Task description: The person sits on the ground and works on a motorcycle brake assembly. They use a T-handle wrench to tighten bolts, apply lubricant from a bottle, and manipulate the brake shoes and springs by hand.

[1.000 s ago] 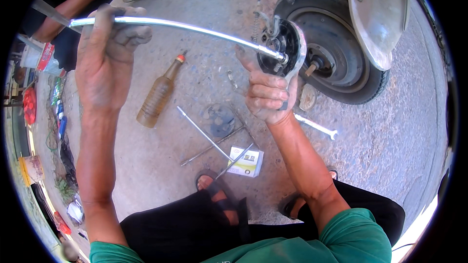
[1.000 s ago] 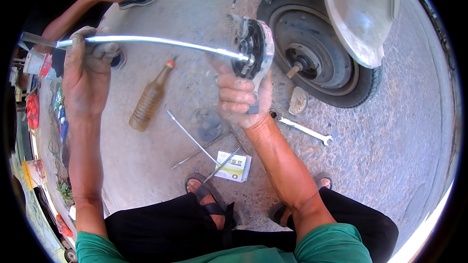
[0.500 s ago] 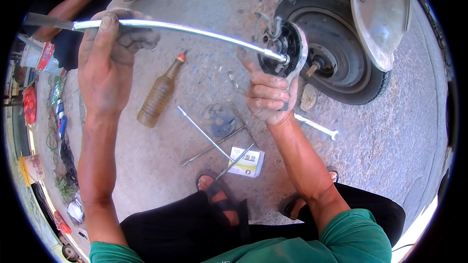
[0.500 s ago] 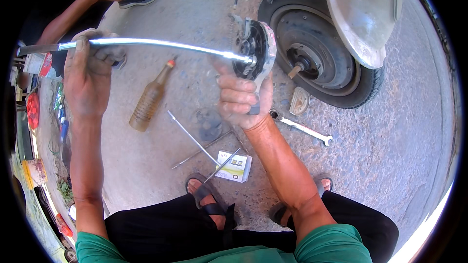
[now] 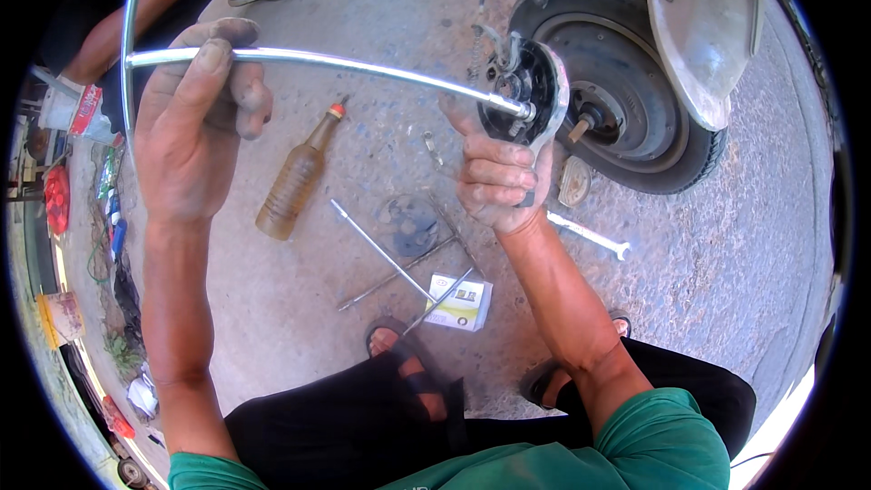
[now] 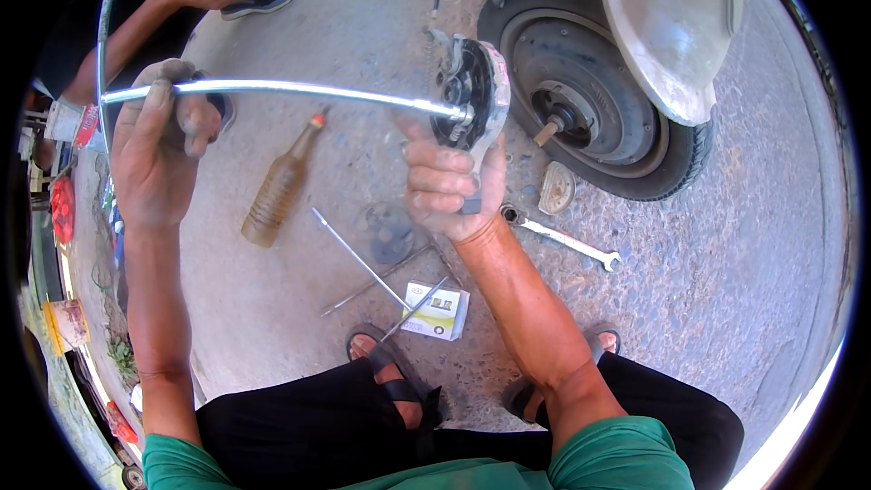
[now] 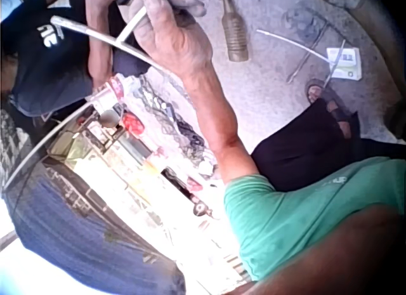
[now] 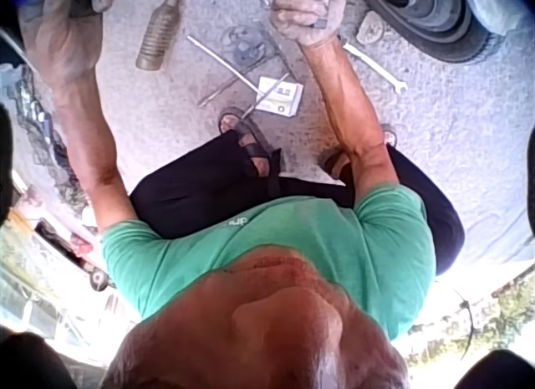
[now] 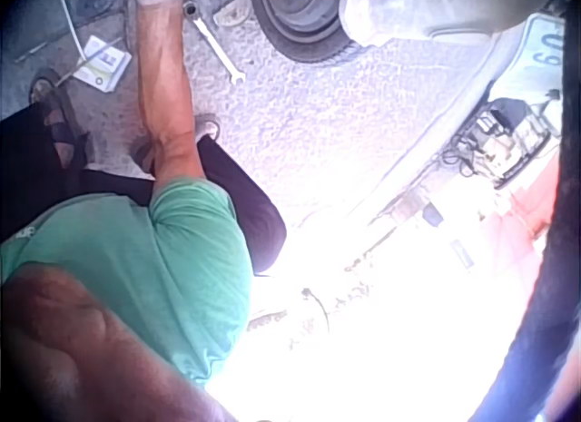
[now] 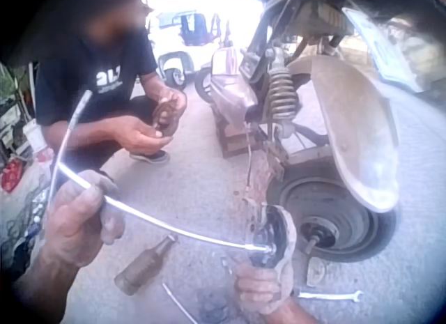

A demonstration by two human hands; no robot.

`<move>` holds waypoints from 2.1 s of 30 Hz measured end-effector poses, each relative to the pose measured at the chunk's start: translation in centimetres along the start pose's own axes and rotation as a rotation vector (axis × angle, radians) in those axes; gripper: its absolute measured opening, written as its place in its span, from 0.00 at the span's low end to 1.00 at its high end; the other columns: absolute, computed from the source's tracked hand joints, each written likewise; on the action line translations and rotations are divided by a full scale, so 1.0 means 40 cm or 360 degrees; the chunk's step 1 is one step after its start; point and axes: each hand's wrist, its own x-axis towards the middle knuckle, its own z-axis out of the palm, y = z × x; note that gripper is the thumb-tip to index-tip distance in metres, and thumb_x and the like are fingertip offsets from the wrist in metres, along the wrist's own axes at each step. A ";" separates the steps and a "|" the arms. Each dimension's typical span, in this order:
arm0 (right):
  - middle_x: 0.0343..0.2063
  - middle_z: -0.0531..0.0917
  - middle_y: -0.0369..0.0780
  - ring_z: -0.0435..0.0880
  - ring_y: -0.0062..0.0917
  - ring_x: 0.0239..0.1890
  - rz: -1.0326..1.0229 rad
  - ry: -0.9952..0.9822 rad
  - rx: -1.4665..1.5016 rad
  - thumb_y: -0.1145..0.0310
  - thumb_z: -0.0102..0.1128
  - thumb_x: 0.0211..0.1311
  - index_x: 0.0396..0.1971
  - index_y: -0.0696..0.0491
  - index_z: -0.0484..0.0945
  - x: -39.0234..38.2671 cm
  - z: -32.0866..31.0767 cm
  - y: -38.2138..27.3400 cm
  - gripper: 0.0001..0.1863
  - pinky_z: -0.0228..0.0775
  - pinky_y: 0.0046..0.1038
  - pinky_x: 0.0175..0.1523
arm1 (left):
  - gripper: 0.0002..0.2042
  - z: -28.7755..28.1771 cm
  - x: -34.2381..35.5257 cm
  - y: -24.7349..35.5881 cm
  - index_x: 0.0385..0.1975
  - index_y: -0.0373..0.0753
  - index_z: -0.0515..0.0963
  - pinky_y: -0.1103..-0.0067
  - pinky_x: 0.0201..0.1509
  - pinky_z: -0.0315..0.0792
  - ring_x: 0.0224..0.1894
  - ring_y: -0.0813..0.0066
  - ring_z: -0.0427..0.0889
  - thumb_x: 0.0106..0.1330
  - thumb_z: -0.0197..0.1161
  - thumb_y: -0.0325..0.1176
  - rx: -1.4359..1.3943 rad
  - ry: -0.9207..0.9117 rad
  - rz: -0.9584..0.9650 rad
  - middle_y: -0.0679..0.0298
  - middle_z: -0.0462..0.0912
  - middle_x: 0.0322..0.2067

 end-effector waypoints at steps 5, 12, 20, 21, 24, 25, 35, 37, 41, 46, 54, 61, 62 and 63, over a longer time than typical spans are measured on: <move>0.26 0.75 0.31 0.76 0.17 0.23 0.0015 0.0018 0.0003 0.49 0.70 0.55 0.71 0.54 0.58 0.001 0.003 0.000 0.48 0.72 0.24 0.30 | 0.16 0.027 -0.003 0.001 0.44 0.36 0.76 0.82 0.34 0.66 0.27 0.80 0.72 0.80 0.47 0.43 0.0505 0.0096 0.0094 0.65 0.77 0.25; 0.26 0.74 0.31 0.76 0.16 0.23 0.0031 0.0016 -0.0005 0.49 0.71 0.55 0.70 0.54 0.60 -0.005 -0.005 -0.009 0.47 0.71 0.24 0.30 | 0.15 0.015 -0.003 0.012 0.43 0.37 0.77 0.83 0.34 0.65 0.25 0.83 0.70 0.78 0.50 0.43 0.0514 -0.0054 -0.0006 0.67 0.74 0.22; 0.26 0.74 0.31 0.74 0.17 0.23 0.0039 0.0039 0.0035 0.51 0.73 0.53 0.70 0.55 0.60 0.000 -0.001 -0.006 0.48 0.69 0.24 0.30 | 0.19 0.033 -0.004 0.012 0.47 0.29 0.78 0.82 0.35 0.73 0.29 0.77 0.79 0.74 0.55 0.43 0.0274 -0.0015 -0.0019 0.60 0.80 0.26; 0.26 0.74 0.31 0.74 0.17 0.23 0.0045 0.0042 0.0044 0.51 0.73 0.53 0.70 0.55 0.60 -0.001 0.000 -0.005 0.48 0.69 0.24 0.30 | 0.19 0.036 -0.007 0.015 0.46 0.30 0.78 0.81 0.35 0.73 0.29 0.77 0.79 0.74 0.55 0.44 0.0354 0.0026 -0.0009 0.60 0.80 0.26; 0.26 0.73 0.31 0.74 0.17 0.23 0.0027 0.0026 0.0038 0.51 0.72 0.54 0.69 0.56 0.61 -0.004 0.003 -0.006 0.47 0.68 0.24 0.31 | 0.19 0.029 -0.006 -0.001 0.40 0.33 0.79 0.82 0.32 0.71 0.25 0.79 0.77 0.73 0.57 0.47 0.0451 0.0058 -0.0042 0.63 0.79 0.22; 0.26 0.73 0.31 0.74 0.17 0.23 0.0029 0.0023 0.0033 0.51 0.72 0.55 0.69 0.56 0.61 -0.005 0.000 -0.004 0.47 0.68 0.24 0.31 | 0.19 0.026 -0.011 -0.002 0.39 0.34 0.79 0.82 0.31 0.71 0.24 0.79 0.76 0.73 0.57 0.48 0.0505 0.0068 -0.0074 0.63 0.78 0.21; 0.27 0.75 0.31 0.75 0.16 0.24 0.0033 -0.0013 0.0010 0.53 0.74 0.54 0.70 0.55 0.60 -0.002 -0.003 -0.003 0.47 0.70 0.23 0.31 | 0.16 0.046 -0.016 -0.005 0.46 0.34 0.77 0.85 0.30 0.66 0.23 0.81 0.73 0.76 0.53 0.43 0.0258 0.0060 -0.0034 0.66 0.75 0.21; 0.26 0.76 0.32 0.77 0.17 0.23 -0.0036 0.0036 -0.0031 0.52 0.72 0.57 0.71 0.56 0.56 -0.004 -0.001 0.001 0.48 0.72 0.23 0.29 | 0.17 0.053 -0.014 -0.005 0.46 0.33 0.78 0.84 0.32 0.68 0.25 0.79 0.75 0.75 0.54 0.43 0.0263 0.0103 -0.0023 0.65 0.76 0.22; 0.25 0.77 0.34 0.81 0.19 0.22 -0.0144 0.0104 -0.0074 0.52 0.65 0.62 0.74 0.57 0.48 -0.001 0.006 0.014 0.49 0.76 0.22 0.26 | 0.17 0.027 -0.017 0.007 0.42 0.32 0.79 0.80 0.36 0.73 0.27 0.78 0.78 0.74 0.56 0.43 0.0540 0.0030 -0.0038 0.62 0.80 0.23; 0.27 0.74 0.31 0.75 0.17 0.24 0.0029 0.0004 0.0026 0.52 0.74 0.54 0.70 0.55 0.59 -0.007 -0.007 -0.007 0.48 0.69 0.24 0.31 | 0.16 0.027 -0.008 0.019 0.41 0.32 0.79 0.80 0.36 0.74 0.28 0.78 0.79 0.75 0.55 0.42 0.0463 -0.0111 -0.0061 0.62 0.80 0.24; 0.27 0.74 0.32 0.75 0.17 0.24 0.0035 -0.0016 0.0019 0.51 0.72 0.55 0.69 0.56 0.60 -0.009 -0.007 -0.011 0.46 0.69 0.24 0.31 | 0.14 0.021 -0.004 -0.027 0.51 0.36 0.77 0.81 0.35 0.74 0.29 0.76 0.80 0.78 0.50 0.38 0.0092 -0.0283 0.0082 0.60 0.80 0.26; 0.28 0.72 0.31 0.75 0.17 0.25 0.0044 0.0026 -0.0070 0.51 0.72 0.55 0.69 0.56 0.60 -0.024 -0.018 -0.032 0.47 0.68 0.24 0.31 | 0.50 -0.017 -0.018 -0.072 0.74 0.37 0.51 0.69 0.41 0.77 0.47 0.63 0.82 0.61 0.65 0.63 -0.0704 -0.0578 -0.0053 0.50 0.78 0.53; 0.28 0.72 0.30 0.74 0.17 0.25 0.0045 0.0032 -0.0068 0.51 0.72 0.55 0.69 0.56 0.59 -0.031 -0.019 -0.039 0.47 0.68 0.24 0.32 | 0.56 -0.021 -0.014 -0.072 0.75 0.38 0.46 0.67 0.43 0.78 0.49 0.61 0.81 0.56 0.67 0.67 -0.0868 -0.0702 -0.0115 0.48 0.76 0.58; 0.28 0.72 0.30 0.74 0.17 0.25 0.0045 0.0039 -0.0066 0.51 0.72 0.56 0.69 0.56 0.59 -0.037 -0.022 -0.046 0.47 0.67 0.24 0.32 | 0.62 -0.025 -0.012 -0.072 0.77 0.39 0.41 0.66 0.44 0.78 0.52 0.60 0.81 0.51 0.68 0.71 -0.1032 -0.0826 -0.0177 0.47 0.73 0.63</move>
